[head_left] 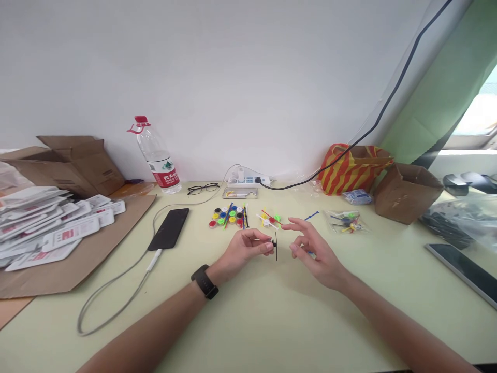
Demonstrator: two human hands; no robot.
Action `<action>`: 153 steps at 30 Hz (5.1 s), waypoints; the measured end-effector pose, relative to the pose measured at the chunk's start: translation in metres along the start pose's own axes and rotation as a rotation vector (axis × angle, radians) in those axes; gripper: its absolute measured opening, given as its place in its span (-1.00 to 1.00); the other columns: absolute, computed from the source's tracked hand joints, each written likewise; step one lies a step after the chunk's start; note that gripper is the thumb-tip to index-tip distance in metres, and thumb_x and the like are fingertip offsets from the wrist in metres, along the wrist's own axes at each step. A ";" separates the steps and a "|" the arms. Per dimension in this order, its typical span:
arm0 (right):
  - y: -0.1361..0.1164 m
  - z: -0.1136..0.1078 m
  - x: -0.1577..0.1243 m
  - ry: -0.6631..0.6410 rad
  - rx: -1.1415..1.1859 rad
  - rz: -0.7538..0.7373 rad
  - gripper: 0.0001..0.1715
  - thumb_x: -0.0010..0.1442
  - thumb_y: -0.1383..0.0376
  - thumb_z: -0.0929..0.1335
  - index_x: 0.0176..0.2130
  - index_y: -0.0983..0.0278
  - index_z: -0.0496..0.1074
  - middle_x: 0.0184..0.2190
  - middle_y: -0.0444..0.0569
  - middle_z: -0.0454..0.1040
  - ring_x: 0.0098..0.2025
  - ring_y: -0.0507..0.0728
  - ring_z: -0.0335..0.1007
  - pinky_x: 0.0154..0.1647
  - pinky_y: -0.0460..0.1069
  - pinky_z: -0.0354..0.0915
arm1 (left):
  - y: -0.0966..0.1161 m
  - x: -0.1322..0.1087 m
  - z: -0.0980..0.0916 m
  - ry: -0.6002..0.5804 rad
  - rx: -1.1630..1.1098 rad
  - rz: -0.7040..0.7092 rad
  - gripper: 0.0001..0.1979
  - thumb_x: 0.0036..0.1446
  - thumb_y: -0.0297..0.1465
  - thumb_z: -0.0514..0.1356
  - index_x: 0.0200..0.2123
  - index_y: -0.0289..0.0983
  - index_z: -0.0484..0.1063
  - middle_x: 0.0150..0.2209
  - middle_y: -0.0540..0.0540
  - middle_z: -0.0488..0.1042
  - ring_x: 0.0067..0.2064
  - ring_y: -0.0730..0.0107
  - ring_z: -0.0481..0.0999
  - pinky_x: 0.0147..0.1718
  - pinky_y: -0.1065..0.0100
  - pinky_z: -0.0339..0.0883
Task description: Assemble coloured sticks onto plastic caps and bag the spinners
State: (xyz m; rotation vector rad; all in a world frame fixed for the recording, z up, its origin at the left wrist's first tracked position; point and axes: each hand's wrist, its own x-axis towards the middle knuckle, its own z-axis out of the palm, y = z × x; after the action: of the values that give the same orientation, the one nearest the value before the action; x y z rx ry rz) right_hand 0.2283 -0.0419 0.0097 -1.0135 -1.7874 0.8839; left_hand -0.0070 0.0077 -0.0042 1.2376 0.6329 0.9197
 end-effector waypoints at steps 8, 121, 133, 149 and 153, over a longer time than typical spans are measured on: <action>0.003 0.004 -0.004 0.035 0.037 -0.013 -0.25 0.47 0.06 0.18 0.47 -0.05 -0.27 0.37 0.15 0.16 -0.06 0.15 0.40 -0.19 0.06 0.44 | 0.004 -0.001 0.004 -0.006 -0.017 0.005 -0.75 0.03 -0.35 0.50 -0.31 -0.33 0.53 -0.36 -0.06 0.61 -0.31 0.38 0.62 -0.23 0.32 0.47; -0.008 0.002 -0.004 -0.066 -0.020 -0.097 0.11 0.29 0.18 0.41 0.46 -0.14 -0.37 0.53 0.09 -0.44 0.07 0.19 0.37 -0.12 0.14 0.53 | 0.007 0.000 0.000 -0.012 0.151 -0.037 -0.67 0.16 -0.16 0.40 -0.23 -0.34 0.59 -0.41 -0.12 0.58 -0.37 0.38 0.53 -0.31 0.38 0.40; -0.003 -0.012 -0.001 -0.156 0.156 0.132 -0.47 0.40 -0.04 0.27 0.19 0.21 0.22 -0.62 -0.34 -0.06 -0.59 0.00 -0.17 -0.59 -0.09 -0.11 | 0.008 0.000 0.001 -0.004 0.144 -0.045 -0.68 0.15 -0.17 0.41 -0.27 -0.34 0.59 -0.43 -0.11 0.58 -0.38 0.39 0.52 -0.32 0.38 0.39; 0.011 0.009 -0.002 -0.078 -0.075 0.071 -0.61 0.31 0.19 0.38 0.08 0.13 0.26 -0.29 -0.14 0.36 -0.44 0.02 0.20 -0.47 -0.06 0.21 | 0.005 -0.003 0.003 -0.131 0.121 -0.094 -0.70 0.15 -0.27 0.42 -0.11 -0.30 0.55 -0.27 -0.11 0.58 -0.23 0.33 0.60 -0.17 0.28 0.47; 0.014 0.008 -0.002 -0.065 -0.108 0.057 -0.59 0.29 0.21 0.39 0.09 0.12 0.25 -0.29 -0.16 0.36 -0.47 0.00 0.17 -0.46 -0.06 0.21 | 0.006 -0.004 0.003 -0.167 0.120 -0.092 -0.71 0.14 -0.30 0.43 -0.12 -0.30 0.55 -0.23 -0.13 0.59 -0.18 0.29 0.62 -0.13 0.26 0.47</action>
State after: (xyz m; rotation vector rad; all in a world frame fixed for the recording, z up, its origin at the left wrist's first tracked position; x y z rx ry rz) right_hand 0.2249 -0.0393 -0.0058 -1.1216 -1.8860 0.8717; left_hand -0.0080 0.0036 0.0015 1.3656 0.6134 0.7015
